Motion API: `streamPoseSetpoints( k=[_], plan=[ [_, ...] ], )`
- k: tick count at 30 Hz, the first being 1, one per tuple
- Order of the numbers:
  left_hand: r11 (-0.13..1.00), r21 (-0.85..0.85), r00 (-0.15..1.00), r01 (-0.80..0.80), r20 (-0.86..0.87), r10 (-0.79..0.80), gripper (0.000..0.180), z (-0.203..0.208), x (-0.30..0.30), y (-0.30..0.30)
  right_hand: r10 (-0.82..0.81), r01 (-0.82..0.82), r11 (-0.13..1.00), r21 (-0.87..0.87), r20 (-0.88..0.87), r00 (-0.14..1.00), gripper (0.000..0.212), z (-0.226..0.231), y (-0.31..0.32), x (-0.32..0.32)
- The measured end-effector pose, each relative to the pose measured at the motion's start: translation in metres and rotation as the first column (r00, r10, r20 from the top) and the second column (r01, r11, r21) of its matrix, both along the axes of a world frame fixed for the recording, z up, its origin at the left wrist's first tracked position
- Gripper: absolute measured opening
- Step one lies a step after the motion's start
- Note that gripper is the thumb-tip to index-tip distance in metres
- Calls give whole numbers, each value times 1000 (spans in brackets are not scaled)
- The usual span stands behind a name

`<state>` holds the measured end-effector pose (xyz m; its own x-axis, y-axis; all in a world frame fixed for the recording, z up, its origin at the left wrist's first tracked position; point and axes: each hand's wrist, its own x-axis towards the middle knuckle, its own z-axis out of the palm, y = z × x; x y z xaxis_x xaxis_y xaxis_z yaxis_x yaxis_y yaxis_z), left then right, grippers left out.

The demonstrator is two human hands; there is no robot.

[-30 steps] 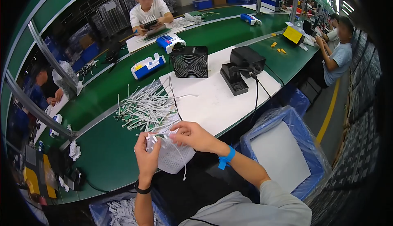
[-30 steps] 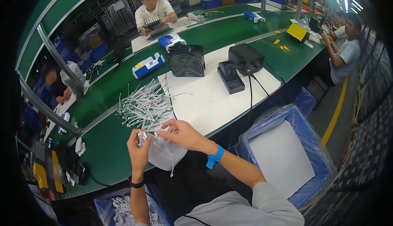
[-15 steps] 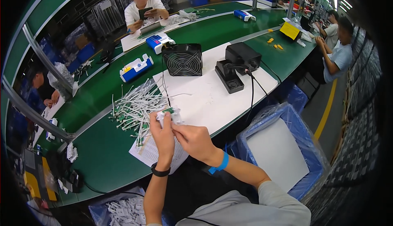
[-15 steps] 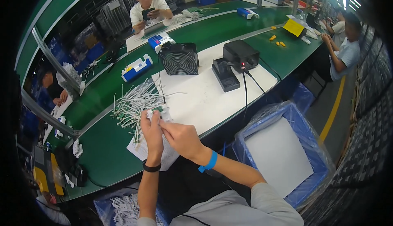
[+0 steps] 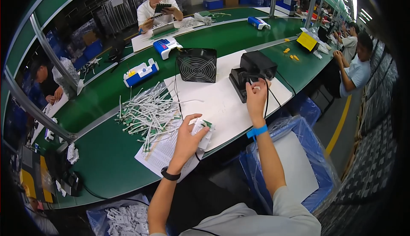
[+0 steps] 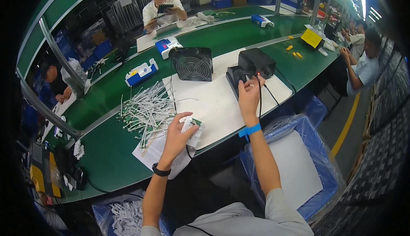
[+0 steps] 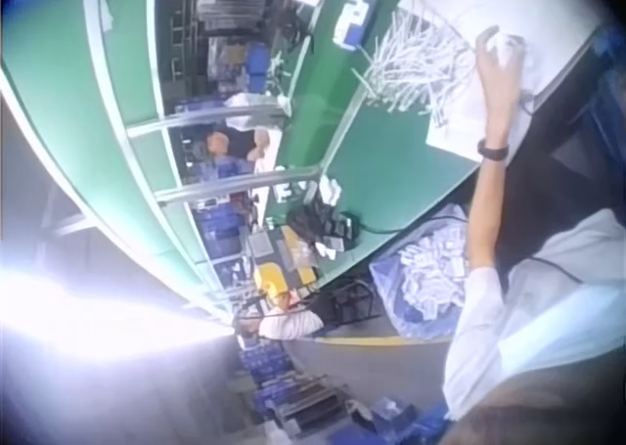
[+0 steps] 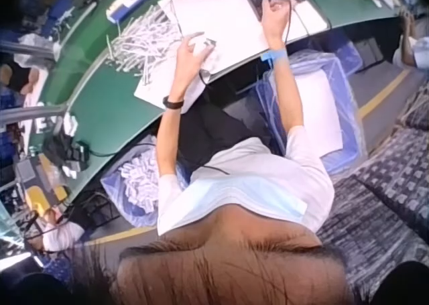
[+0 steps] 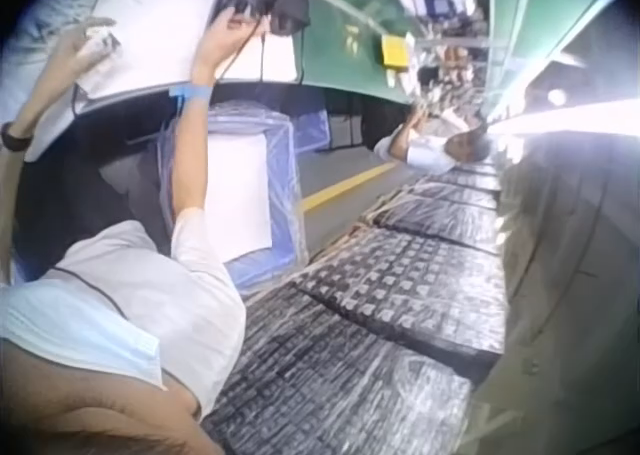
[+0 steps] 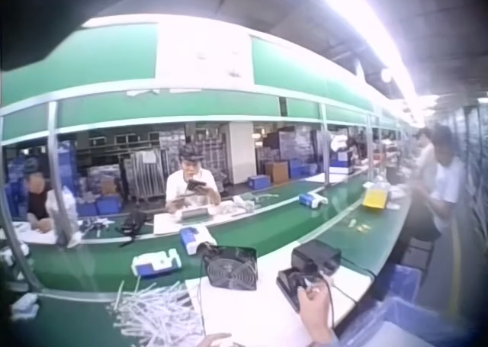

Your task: The person solders wires onto a circuit board using a soldering iron.

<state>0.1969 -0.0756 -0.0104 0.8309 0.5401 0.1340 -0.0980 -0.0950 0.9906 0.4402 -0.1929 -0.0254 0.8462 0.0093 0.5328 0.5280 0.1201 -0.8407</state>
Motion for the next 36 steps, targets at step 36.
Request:
streamPoseSetpoints(
  k=[36],
  plan=[
    [554, 832, 973, -19, -112, 202, 42, -17, 17, -10, 452, -428, 882, 196, -100, 886, 13, 3, 13, -1]
  ],
)
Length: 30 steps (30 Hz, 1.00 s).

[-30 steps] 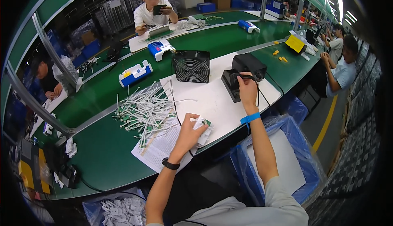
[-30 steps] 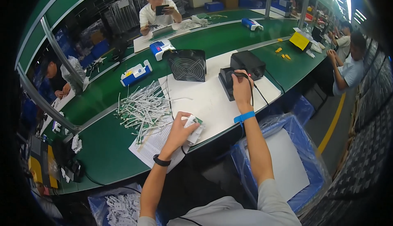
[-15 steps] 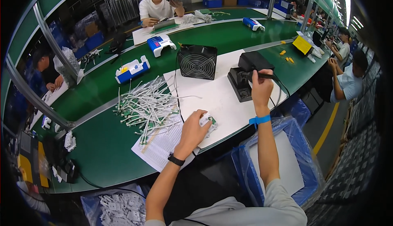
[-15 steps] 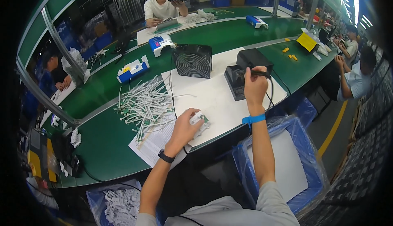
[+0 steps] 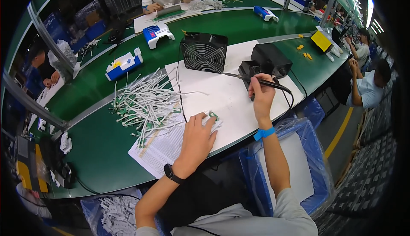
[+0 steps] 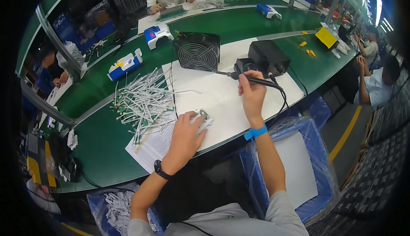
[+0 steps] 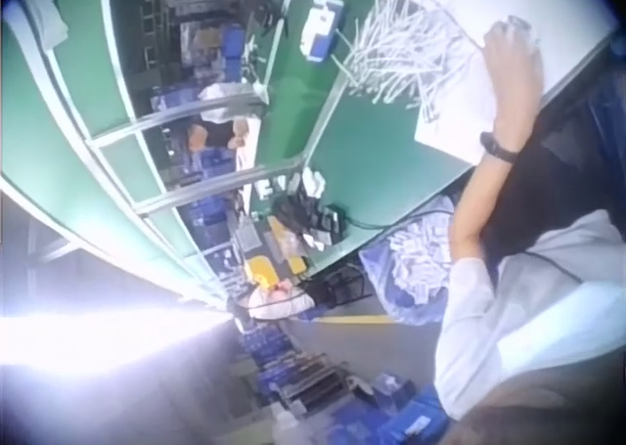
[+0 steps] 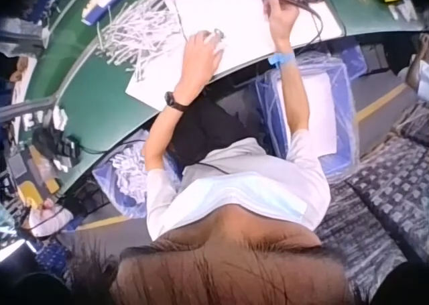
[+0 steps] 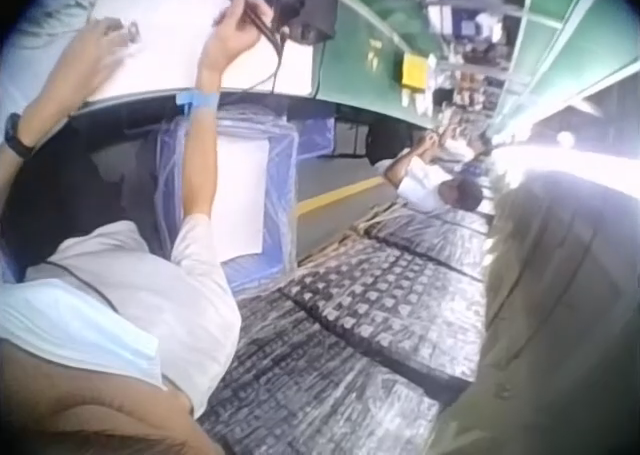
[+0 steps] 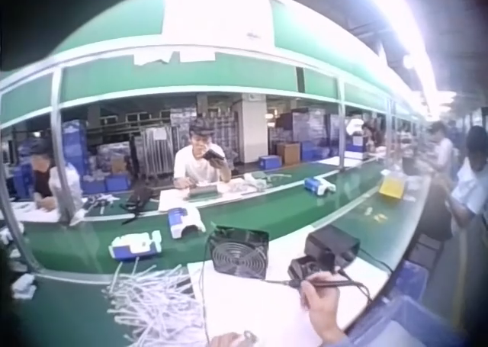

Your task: The person solders wires onto a circuit board using a soldering iron.

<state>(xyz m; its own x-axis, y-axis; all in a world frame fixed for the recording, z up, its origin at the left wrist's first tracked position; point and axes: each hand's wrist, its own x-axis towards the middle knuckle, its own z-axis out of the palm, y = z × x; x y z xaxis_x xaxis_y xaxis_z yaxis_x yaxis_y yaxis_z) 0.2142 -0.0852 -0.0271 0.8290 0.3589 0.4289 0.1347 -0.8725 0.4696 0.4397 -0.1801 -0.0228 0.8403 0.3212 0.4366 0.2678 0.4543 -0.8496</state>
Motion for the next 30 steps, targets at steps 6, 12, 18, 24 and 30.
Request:
streamPoseSetpoints(
  k=[6, 12, 18, 24, 30],
  plan=[
    [998, 60, 997, 28, -73, -23, 41, -11, -5, 15, -47, 47, 999, -24, -15, 999, 14, -22, 2, -9],
    [994, -41, 991, 101, -84, -104, 36, -5, -17, 32, 45, -36, 995, -89, 100, 994, 11, -36, -5, -17],
    [994, -39, 989, 104, -104, -108, 36, -4, -13, 31, 154, -125, 971, -203, 132, 979, 11, -35, -8, -18],
    [993, -20, 985, 113, -131, -114, 36, -4, -13, 33, 211, -174, 958, -230, 145, 967, 11, -37, -5, -17],
    [994, -24, 986, 109, -125, -112, 36, -6, -13, 33, 259, -209, 948, -238, 199, 945, 12, -39, -6, -18]
  ],
)
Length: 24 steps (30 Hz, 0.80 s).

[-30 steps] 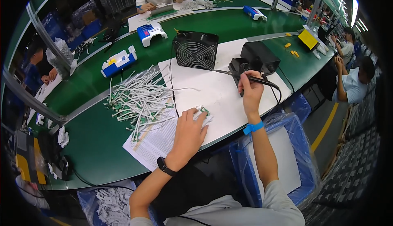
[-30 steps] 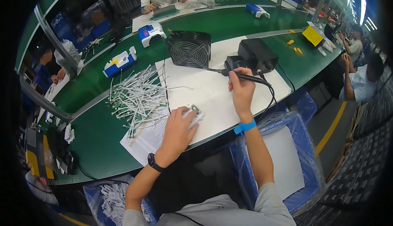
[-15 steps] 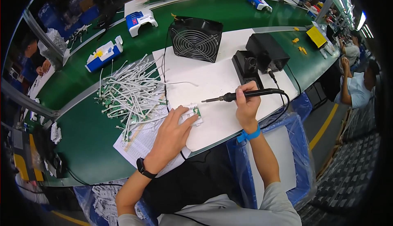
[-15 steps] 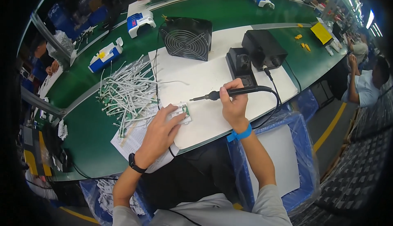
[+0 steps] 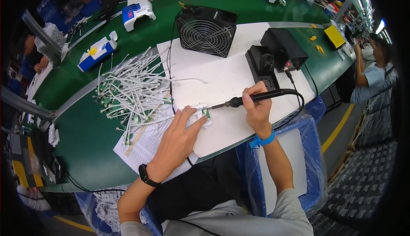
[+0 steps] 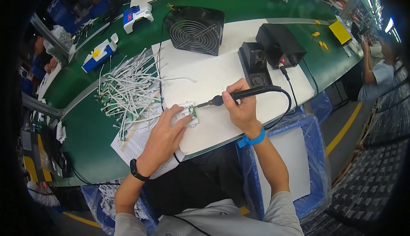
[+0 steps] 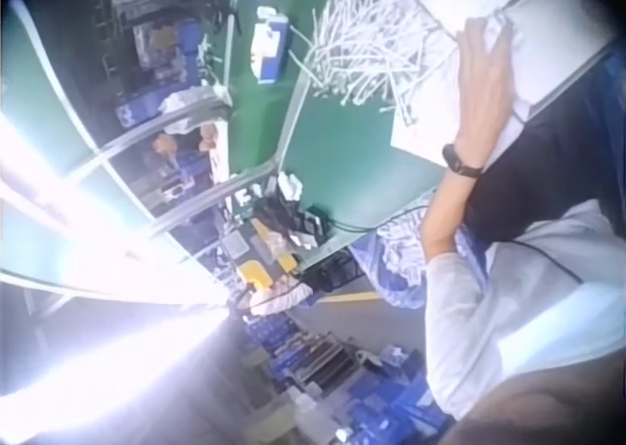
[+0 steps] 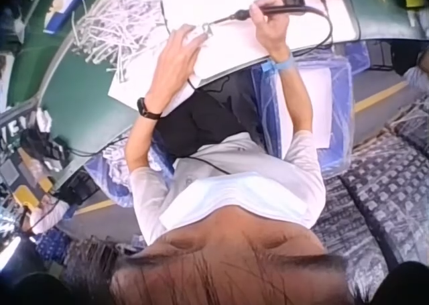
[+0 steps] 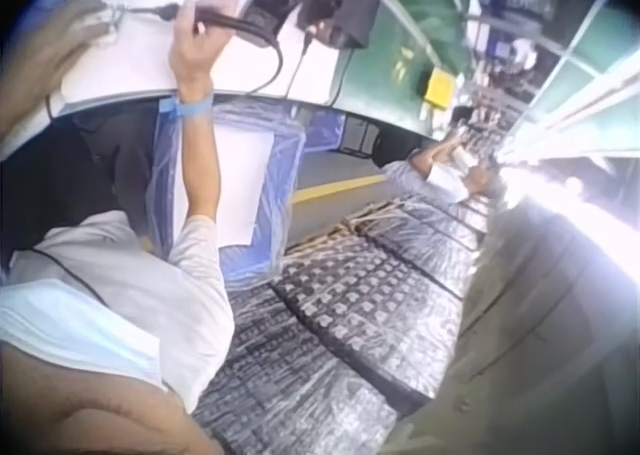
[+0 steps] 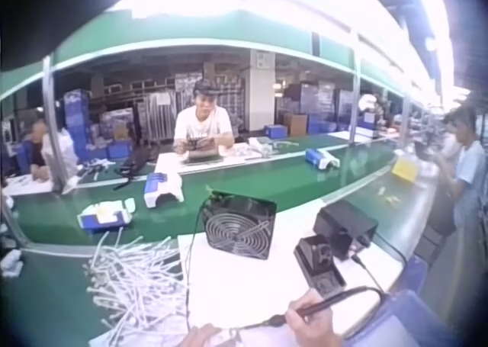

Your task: The person solders wires onto a circuit board using a soldering iron.

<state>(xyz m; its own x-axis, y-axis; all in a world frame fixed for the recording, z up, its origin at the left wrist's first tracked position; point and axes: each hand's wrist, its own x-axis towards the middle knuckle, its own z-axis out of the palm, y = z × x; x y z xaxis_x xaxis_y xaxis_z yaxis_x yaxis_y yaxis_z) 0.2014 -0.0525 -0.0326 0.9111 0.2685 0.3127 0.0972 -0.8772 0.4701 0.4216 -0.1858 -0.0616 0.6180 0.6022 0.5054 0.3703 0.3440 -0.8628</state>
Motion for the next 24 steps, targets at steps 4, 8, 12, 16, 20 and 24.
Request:
streamPoseSetpoints(
  k=[4, 8, 12, 16, 20, 24],
  plan=[
    [1000, -1, 1000, 1, 1, -1, 36, -1, -1, 0, 19, -19, 1000, -12, 5, 1000, 12, 2, 0, -1],
    [1000, 0, 1000, 12, 13, -12, 40, 2, -1, 0, 22, -22, 1000, -11, 12, 1000, 12, 1, 1, -1],
    [1000, 5, 1000, 25, 17, -25, 44, 3, -1, 0, 26, -26, 999, -28, 4, 1000, 12, 2, 0, 0],
    [1000, 9, 1000, 29, 12, -29, 45, 2, -1, 0, 11, -11, 999, -52, 17, 1000, 12, 3, 1, 0],
    [1000, 11, 1000, 27, 11, -27, 45, 2, -1, 0, 5, -8, 996, -89, -33, 999, 11, 7, 2, 2],
    [1000, 14, 1000, 25, 16, -26, 45, 1, 0, 0, -7, -1, 997, -75, -102, 995, 10, 6, -2, 0]
  ],
)
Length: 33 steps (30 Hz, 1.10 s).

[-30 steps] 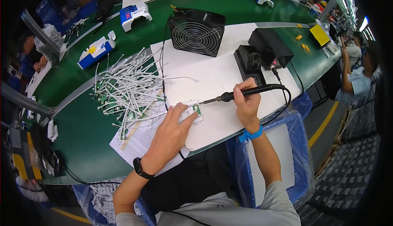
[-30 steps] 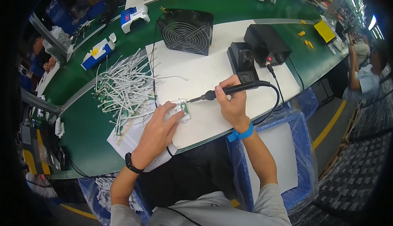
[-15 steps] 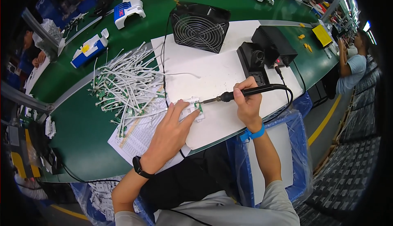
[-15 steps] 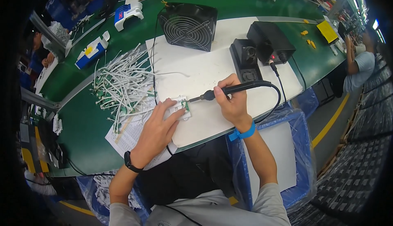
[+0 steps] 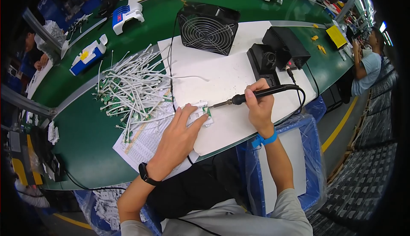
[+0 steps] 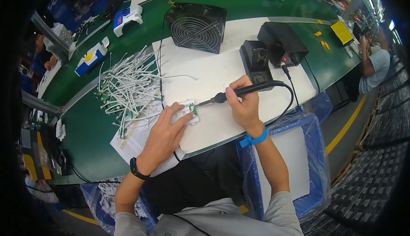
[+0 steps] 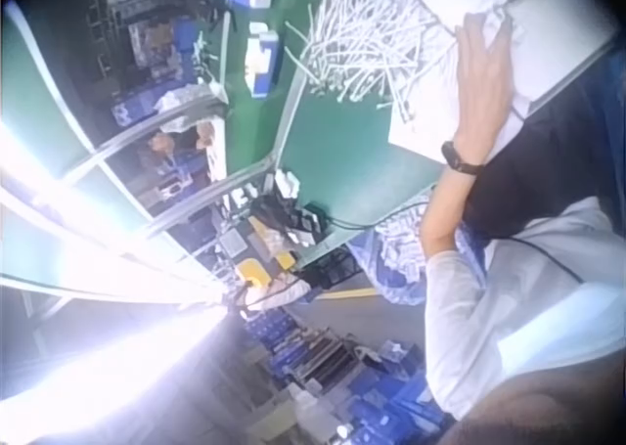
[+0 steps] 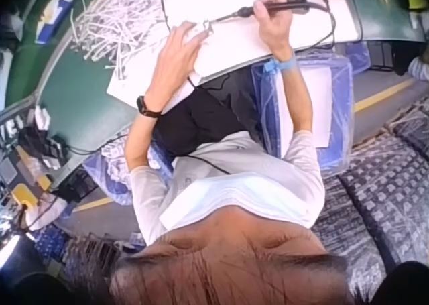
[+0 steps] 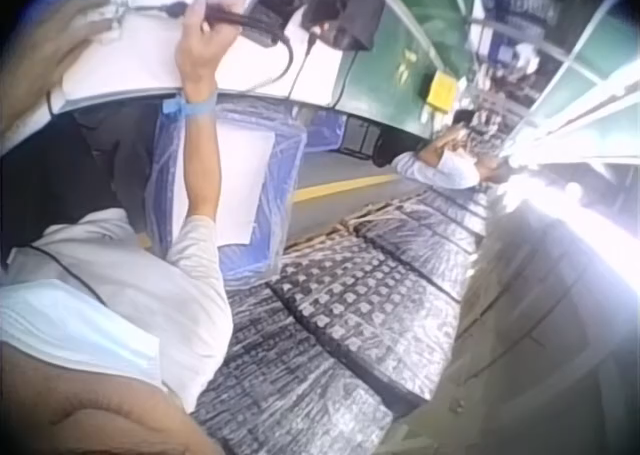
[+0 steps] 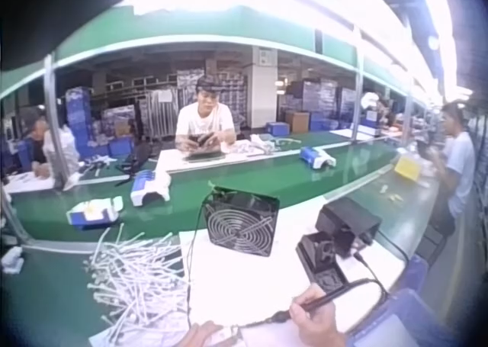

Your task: The person solders wires onto a circuit board using a soldering iron.

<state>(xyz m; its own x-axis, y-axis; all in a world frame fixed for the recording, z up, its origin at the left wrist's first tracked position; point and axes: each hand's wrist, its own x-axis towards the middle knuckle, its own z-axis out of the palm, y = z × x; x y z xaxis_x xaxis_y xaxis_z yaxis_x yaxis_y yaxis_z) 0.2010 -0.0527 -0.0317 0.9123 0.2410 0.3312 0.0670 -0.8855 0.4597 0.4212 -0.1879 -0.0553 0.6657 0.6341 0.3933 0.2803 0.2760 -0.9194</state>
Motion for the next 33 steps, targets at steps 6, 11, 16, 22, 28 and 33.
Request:
streamPoseSetpoints(
  k=[6, 11, 16, 22, 28, 33],
  plan=[
    [998, -47, 998, -52, -27, 51, 44, 2, 1, -1, -67, 66, 986, 156, 4, 998, 12, 0, -3, -1],
    [999, -35, 998, -40, -47, 38, 47, 3, 2, 0, 63, -69, 986, 152, 41, 997, 13, -6, -5, 0],
    [1000, 9, 998, -23, -58, 23, 47, 6, 3, 2, 135, -136, 978, 161, 21, 991, 13, -4, -4, -1],
    [1000, 4, 998, -31, -63, 31, 47, 5, 3, 2, 156, -156, 979, 129, 9, 988, 14, -5, -5, -1],
    [999, 15, 998, -37, -57, 38, 48, 5, 3, 2, 176, -178, 980, 91, 25, 984, 15, -5, -6, 2],
    [997, -59, 998, -42, -46, 39, 47, 5, 4, 2, 191, -192, 976, 98, 27, 981, 16, -8, -10, 2]
  ],
)
